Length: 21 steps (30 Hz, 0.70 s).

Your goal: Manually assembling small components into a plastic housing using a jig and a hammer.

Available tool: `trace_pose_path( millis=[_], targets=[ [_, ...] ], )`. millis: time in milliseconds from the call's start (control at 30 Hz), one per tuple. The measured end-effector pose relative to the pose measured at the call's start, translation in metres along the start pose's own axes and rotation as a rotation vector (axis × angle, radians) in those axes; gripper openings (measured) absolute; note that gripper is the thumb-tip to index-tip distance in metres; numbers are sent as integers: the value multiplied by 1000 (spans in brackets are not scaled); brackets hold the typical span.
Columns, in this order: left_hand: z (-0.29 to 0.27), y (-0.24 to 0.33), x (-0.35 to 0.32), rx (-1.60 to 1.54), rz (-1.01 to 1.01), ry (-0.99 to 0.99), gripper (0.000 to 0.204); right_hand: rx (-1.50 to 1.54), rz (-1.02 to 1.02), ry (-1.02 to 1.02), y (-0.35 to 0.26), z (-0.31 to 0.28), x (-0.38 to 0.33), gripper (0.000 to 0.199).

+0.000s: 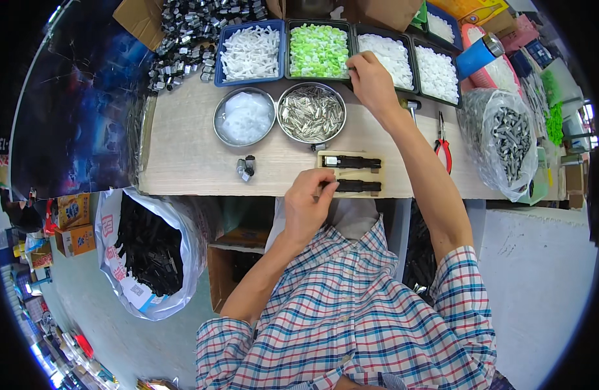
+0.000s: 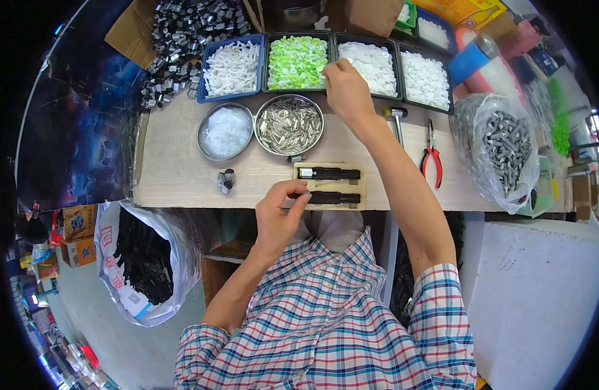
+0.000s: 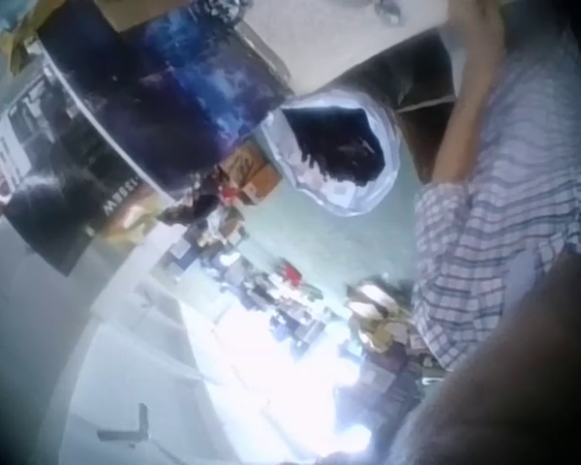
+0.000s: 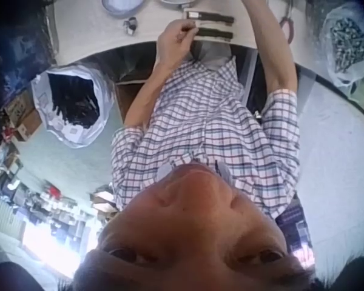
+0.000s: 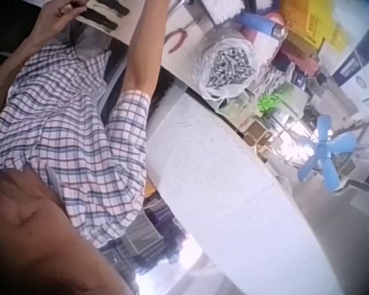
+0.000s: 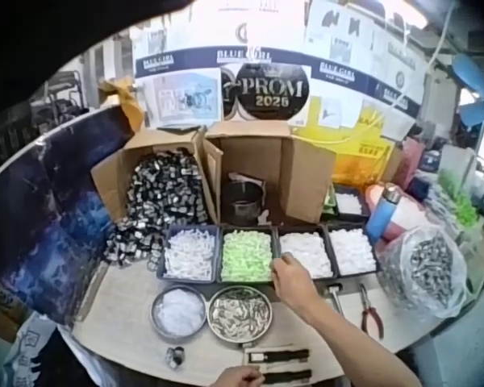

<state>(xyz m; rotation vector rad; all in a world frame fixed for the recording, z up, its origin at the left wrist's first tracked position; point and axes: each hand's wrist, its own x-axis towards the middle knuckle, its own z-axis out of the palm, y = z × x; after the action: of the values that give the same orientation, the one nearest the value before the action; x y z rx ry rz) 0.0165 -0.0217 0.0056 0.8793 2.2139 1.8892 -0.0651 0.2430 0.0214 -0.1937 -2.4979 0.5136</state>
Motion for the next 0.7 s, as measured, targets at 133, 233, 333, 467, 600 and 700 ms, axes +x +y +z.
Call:
trace_pose_path(
  millis=[133,233,333,467,600,700],
  targets=[
    [2,0,-4,81,93,-35,15,-231,5,-96,2,13,23,12],
    [-1,-4,-1,228,258,-53,15,-350,-10,-165,1,15,30,12],
    [-1,-8,-3,264,200,-75,15,-379,-65,-185,6,15,31,11],
    [-1,-3,1,284,179,-47,13,-192,-169,-26,13,10,16,8],
    [-5,-3,8,250,-45,-154,9,-2,-238,94,-16,-8,-15,9],
    [-11,-9,11,203,-64,-225,10,169,-95,134,-42,-18,-51,11]
  ],
)
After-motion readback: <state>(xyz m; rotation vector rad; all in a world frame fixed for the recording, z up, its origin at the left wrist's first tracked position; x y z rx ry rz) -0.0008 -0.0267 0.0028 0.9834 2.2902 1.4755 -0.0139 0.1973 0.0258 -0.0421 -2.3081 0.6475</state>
